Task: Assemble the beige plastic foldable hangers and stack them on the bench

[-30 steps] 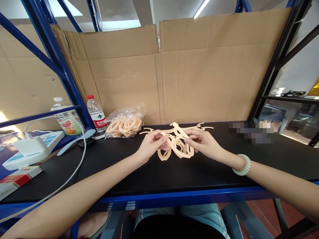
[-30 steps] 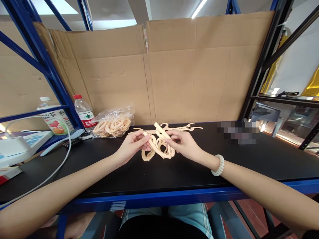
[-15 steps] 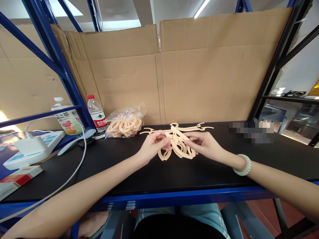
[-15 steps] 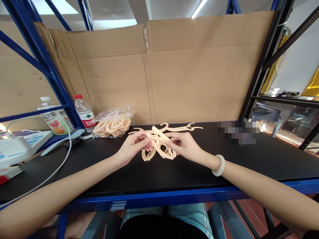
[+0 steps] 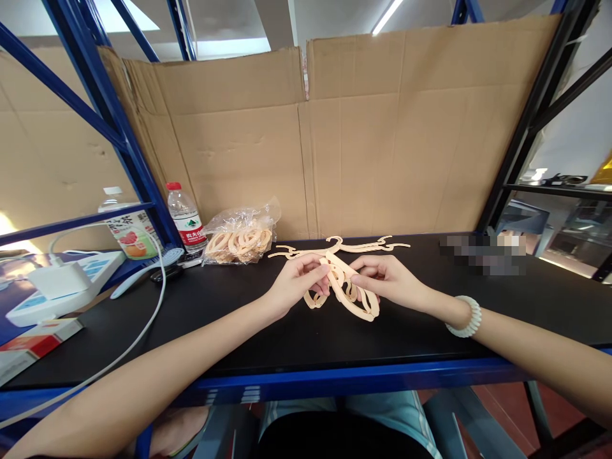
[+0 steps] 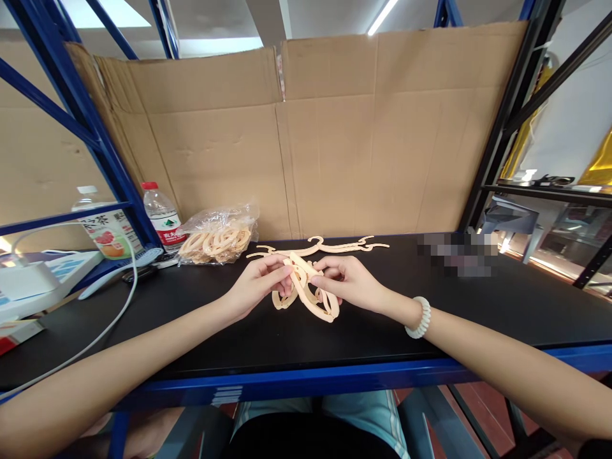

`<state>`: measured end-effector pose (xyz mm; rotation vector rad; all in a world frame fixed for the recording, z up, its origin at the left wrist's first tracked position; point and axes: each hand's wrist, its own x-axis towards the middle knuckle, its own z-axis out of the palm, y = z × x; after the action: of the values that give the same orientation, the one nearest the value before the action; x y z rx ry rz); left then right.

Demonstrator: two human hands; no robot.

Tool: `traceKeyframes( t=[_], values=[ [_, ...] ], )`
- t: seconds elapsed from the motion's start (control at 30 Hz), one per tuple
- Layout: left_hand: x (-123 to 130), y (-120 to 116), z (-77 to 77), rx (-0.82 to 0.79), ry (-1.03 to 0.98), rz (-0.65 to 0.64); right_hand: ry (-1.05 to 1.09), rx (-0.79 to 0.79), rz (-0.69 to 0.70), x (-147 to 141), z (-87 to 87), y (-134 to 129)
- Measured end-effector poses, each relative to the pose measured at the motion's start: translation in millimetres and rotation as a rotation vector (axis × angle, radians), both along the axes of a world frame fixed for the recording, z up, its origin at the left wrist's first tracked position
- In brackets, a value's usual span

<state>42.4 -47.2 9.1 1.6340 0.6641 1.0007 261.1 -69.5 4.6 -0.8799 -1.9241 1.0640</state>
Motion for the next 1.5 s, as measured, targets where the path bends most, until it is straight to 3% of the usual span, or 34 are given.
traceKeyframes(
  t=[0.27,0.6,0.87,1.03,1.3,1.5],
  values=[
    [2.4,-4.5,-0.6,-0.006,0.073,-0.012,-0.014,0.076,-0.04,-2.4,-2.2,2.2],
    [3.4,-3.5,-3.4,-0.005,0.131,-0.03,-0.028,-0.011,-0.024,-4.3,-1.2,3.3],
    [5.9,-4.8,-5.8,0.033,0.172,0.068,0.024,-0.063,0.01,-3.0,-10.4,12.3],
    [7.3,-6.5,-3.4,0.016,0.143,0.024,0.018,-0.044,0.032,-2.8,-7.1,10.4],
    [8.6,-9.3,-2.3,0.048,0.154,0.003,-0.051,0.047,-0.015,-6.8,-2.9,6.4],
    [4.5,-1.6,-4.2,0.105,0.134,0.086,-0.024,0.042,-0.088,2.4,-1.9,14.2]
  ],
)
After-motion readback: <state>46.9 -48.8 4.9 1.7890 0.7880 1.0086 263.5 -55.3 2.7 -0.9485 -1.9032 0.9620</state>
